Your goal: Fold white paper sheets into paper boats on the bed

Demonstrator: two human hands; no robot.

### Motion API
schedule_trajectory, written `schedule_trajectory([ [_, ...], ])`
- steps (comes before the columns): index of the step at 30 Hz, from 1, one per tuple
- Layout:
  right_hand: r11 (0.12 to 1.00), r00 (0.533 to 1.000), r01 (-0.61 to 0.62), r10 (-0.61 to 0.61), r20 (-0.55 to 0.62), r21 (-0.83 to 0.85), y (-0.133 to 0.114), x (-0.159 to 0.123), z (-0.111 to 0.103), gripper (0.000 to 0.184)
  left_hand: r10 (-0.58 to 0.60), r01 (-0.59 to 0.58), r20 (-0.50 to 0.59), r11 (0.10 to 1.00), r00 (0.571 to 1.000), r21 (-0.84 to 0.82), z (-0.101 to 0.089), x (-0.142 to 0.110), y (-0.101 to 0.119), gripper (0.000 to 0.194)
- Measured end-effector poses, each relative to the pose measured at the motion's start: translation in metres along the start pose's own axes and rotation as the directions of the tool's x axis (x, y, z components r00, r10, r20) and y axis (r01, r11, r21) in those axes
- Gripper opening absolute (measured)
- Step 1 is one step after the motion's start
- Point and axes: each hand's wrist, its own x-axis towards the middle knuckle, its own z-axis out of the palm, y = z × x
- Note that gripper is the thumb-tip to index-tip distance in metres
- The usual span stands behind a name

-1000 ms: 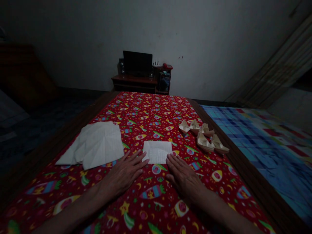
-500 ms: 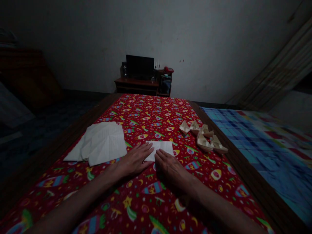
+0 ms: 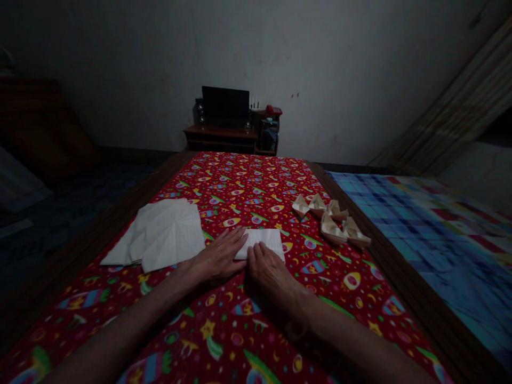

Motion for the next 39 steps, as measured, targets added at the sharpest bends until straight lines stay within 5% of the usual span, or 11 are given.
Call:
schedule_trajectory([
  [8,0.994,0.996,-0.084,0.085,-0.014,0.074,-0.005,-0.001,-0.008,0.052,0.011,-0.017,-0.097,0.998,0.995,-0.061,0.003,-0.001,-0.003,0.055],
  [13,0.972,0.985,-0.171,0.165,0.052,0.159,0.006,0.009,-0.015,0.035,0.095,-0.105,-0.120,0.992,0.988,-0.075,-0.006,-0.003,0.003,0.048],
  [16,0.954,0.998,0.000,0.020,-0.064,0.299,0.023,0.004,-0.016,0.026,0.147,-0.155,-0.129,0.986,0.981,-0.057,-0.012,-0.010,0.005,0.050],
  [19,0.900,0.952,0.254,-0.167,-0.258,0.355,0.039,-0.007,-0.016,0.028,0.176,-0.185,-0.156,0.981,0.972,-0.050,-0.015,-0.017,0.002,0.045],
  [22,0.860,0.935,0.325,-0.230,-0.271,0.393,0.049,-0.017,-0.019,0.026,0.249,-0.260,-0.186,0.965,0.950,-0.039,-0.013,-0.022,0.001,0.035],
  [26,0.888,0.968,0.236,-0.179,-0.176,0.395,0.050,-0.033,-0.026,0.021,0.359,-0.362,-0.207,0.932,0.910,0.024,-0.012,-0.030,0.016,0.027],
  [32,0.881,0.979,0.176,-0.108,-0.174,0.440,0.040,-0.061,-0.026,0.023,0.234,-0.246,-0.192,0.969,0.953,-0.039,-0.012,-0.044,0.039,0.025],
  [35,0.778,0.984,0.086,0.032,-0.176,0.623,0.037,-0.063,-0.022,0.022,0.139,-0.190,-0.234,0.959,0.962,-0.210,-0.011,-0.043,0.038,0.022],
  [39,0.588,0.950,-0.226,0.310,0.041,0.777,0.036,-0.055,-0.023,0.021,-0.083,-0.013,-0.201,0.900,0.976,-0.436,-0.009,-0.037,0.035,0.018],
])
